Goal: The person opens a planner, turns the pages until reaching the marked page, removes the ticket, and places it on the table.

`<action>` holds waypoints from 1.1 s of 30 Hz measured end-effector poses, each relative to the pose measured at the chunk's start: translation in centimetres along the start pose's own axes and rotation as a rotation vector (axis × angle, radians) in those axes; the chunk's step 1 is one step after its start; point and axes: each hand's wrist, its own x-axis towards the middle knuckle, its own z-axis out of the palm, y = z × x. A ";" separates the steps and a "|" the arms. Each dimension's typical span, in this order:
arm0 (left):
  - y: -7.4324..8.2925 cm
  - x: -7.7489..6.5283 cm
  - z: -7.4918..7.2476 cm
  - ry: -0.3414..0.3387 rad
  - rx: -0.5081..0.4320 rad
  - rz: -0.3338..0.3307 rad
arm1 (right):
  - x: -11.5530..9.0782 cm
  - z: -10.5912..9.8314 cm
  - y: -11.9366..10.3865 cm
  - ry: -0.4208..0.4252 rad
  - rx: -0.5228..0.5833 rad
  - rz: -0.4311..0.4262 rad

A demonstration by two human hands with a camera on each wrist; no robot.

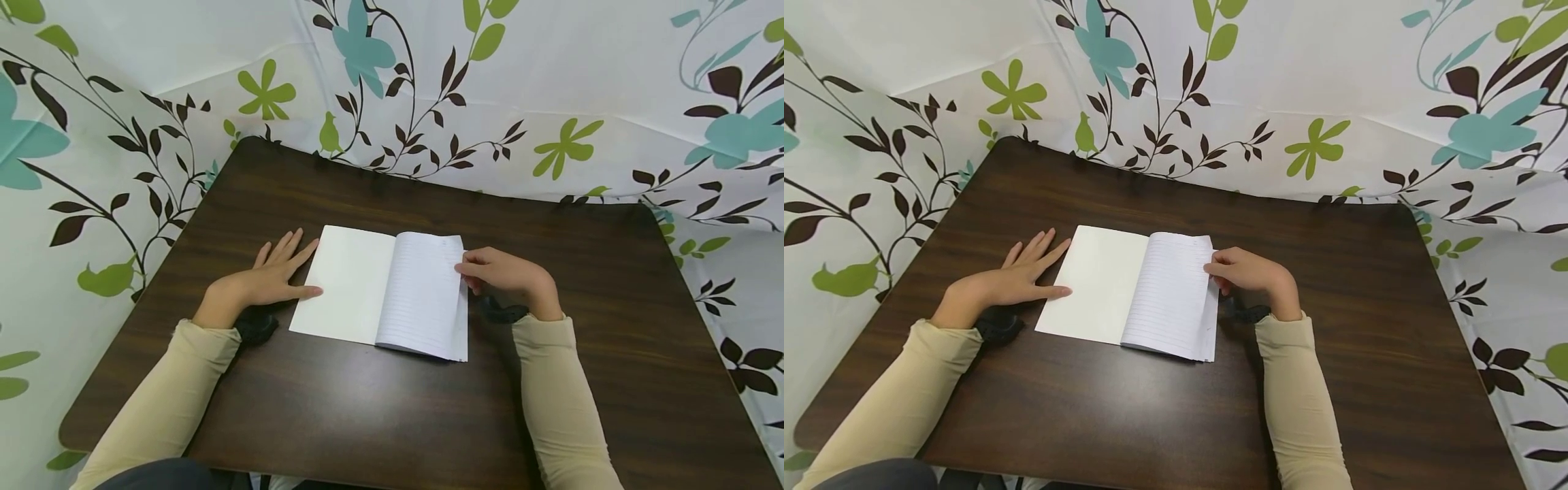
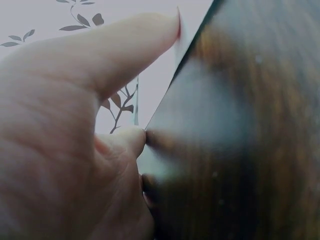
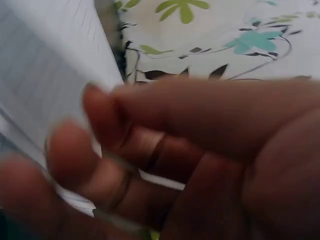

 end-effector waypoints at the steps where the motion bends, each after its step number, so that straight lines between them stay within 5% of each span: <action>1: 0.0 0.0 -0.1 -0.002 -0.005 0.003 | 0.0 -0.1 0.1 -0.003 0.021 -0.026; 11: 0.2 0.0 -0.2 -0.029 0.013 -0.014 | 0.2 -0.2 -0.3 -0.002 0.186 -0.185; 19: 0.3 0.0 -0.3 -0.029 0.024 -0.016 | 1.7 1.5 -1.5 0.022 0.243 -0.234; 33: 0.0 0.0 -0.3 -0.007 0.009 0.017 | 4.4 5.2 -4.1 0.241 0.343 -0.253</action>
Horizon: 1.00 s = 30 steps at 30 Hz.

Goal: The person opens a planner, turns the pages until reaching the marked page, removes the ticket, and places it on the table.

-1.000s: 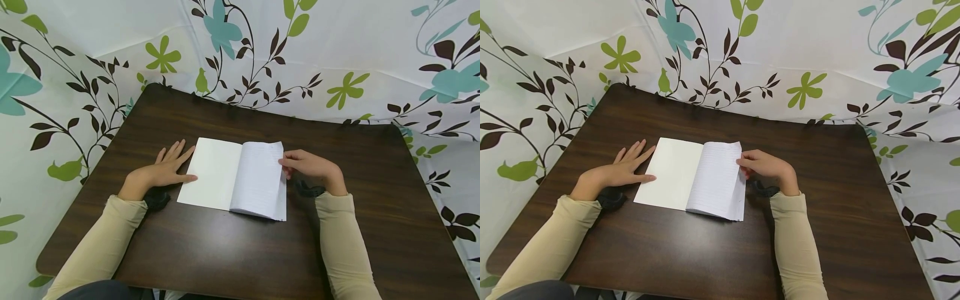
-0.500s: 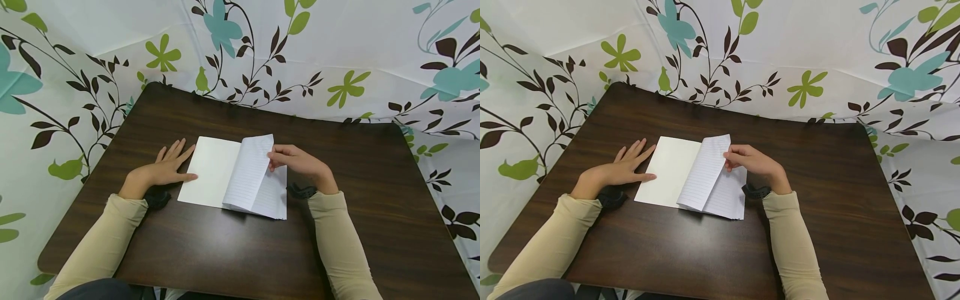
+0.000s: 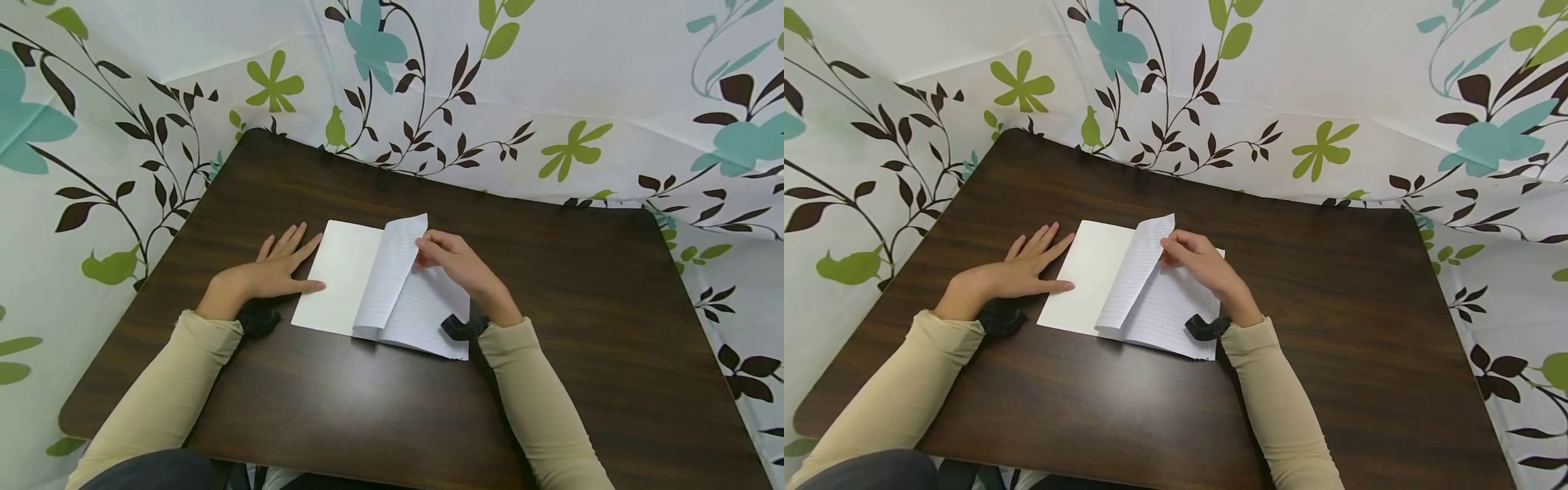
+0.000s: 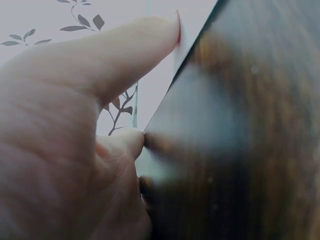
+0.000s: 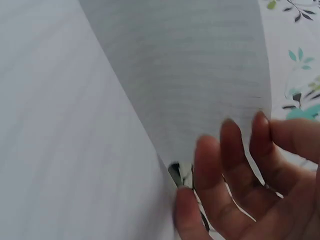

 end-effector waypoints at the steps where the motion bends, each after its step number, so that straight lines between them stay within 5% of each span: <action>1: 0.0 0.0 -0.1 -0.006 0.003 0.000 | 0.1 0.4 0.0 0.016 0.007 -0.001; 8: 0.3 0.0 -0.5 -0.020 0.024 -0.003 | 0.9 2.8 -1.2 0.092 0.054 -0.036; 30: -0.7 0.0 -0.1 -0.005 -0.007 -0.002 | 4.1 7.0 -1.9 0.033 -0.149 -0.057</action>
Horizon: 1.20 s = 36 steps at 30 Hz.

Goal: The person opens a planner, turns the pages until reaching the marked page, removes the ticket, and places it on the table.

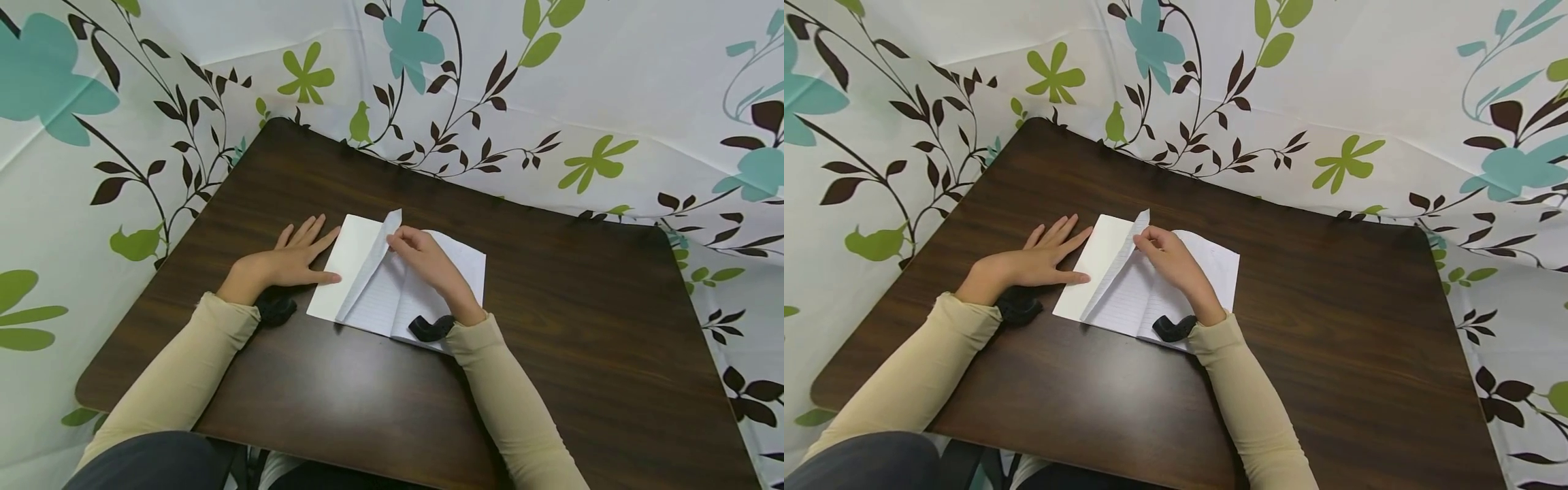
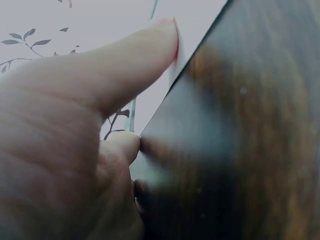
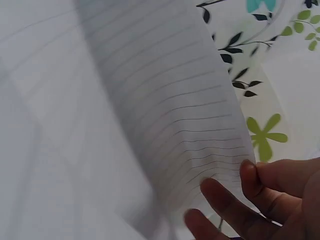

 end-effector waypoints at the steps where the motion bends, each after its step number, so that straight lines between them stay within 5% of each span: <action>1: 0.0 0.0 0.0 0.001 0.002 -0.002 | 0.1 0.2 0.1 0.004 -0.020 -0.006; 13: 0.1 0.0 0.0 0.010 -0.022 -0.005 | 1.0 2.6 0.6 0.042 -0.168 -0.006; 36: 1.2 0.8 0.5 -0.056 0.000 -0.089 | 1.9 4.1 0.2 0.103 -0.094 0.035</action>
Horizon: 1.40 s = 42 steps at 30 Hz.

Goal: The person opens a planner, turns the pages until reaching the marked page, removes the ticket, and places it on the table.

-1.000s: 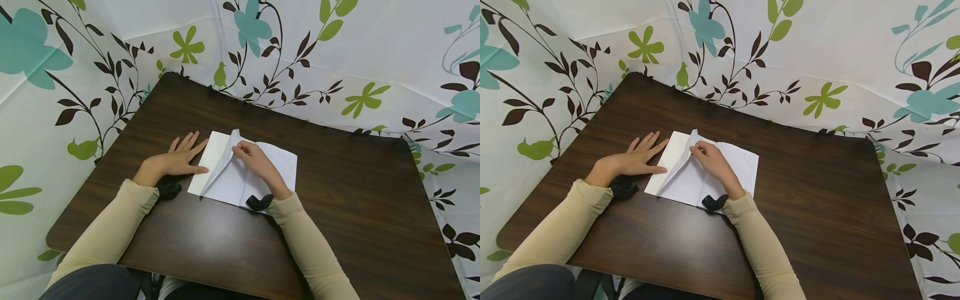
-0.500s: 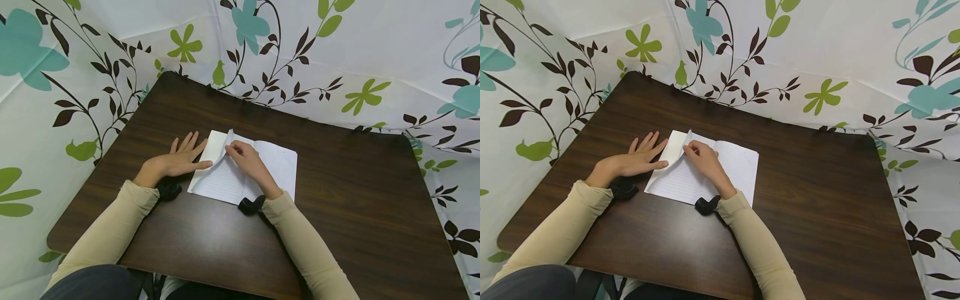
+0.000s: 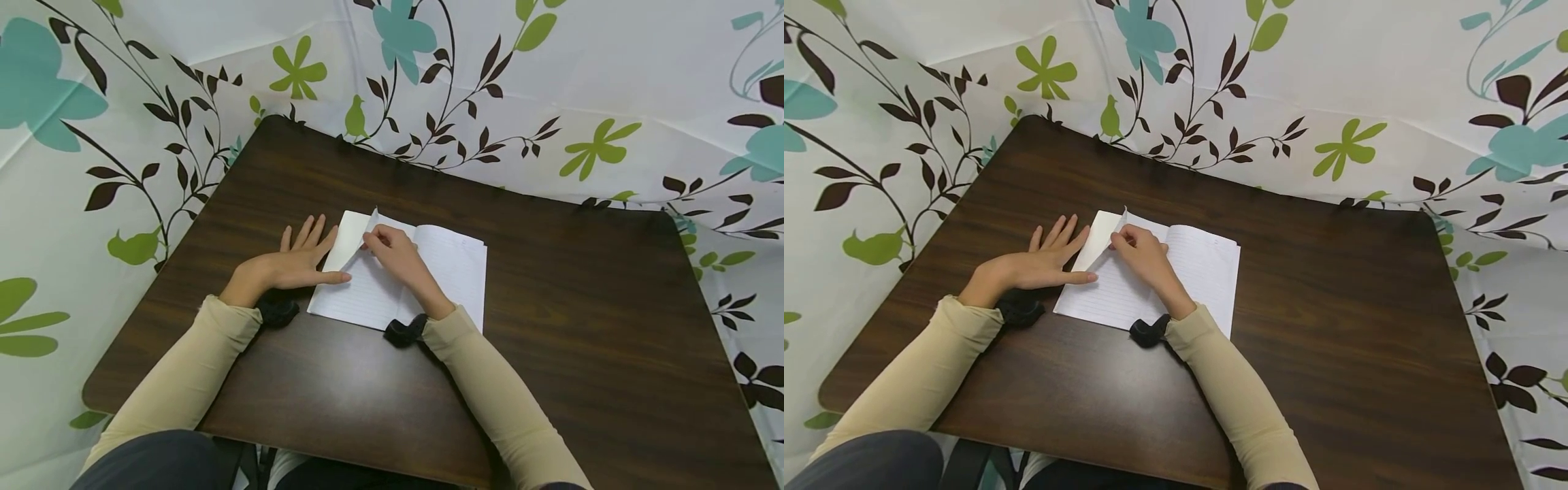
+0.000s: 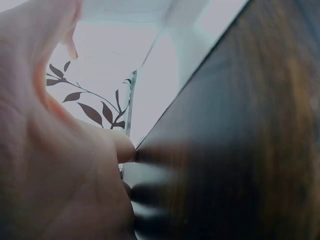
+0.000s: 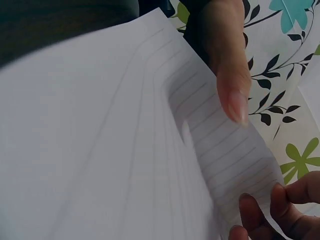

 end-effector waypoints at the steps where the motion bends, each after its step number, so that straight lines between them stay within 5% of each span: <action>1: 0.0 0.0 0.0 0.002 0.000 0.003 | 0.0 0.0 0.0 0.005 0.000 0.003; 15: 0.3 -0.5 -0.5 0.004 -0.035 0.098 | 0.2 0.2 -0.1 0.029 -0.002 -0.005; 24: 0.5 -0.5 -0.6 0.015 -0.029 0.074 | 0.0 -0.4 -0.2 -0.011 -0.060 -0.016; 42: 0.3 -0.7 -0.3 0.012 -0.028 0.082 | -0.7 -6.7 1.2 -0.134 0.011 -0.060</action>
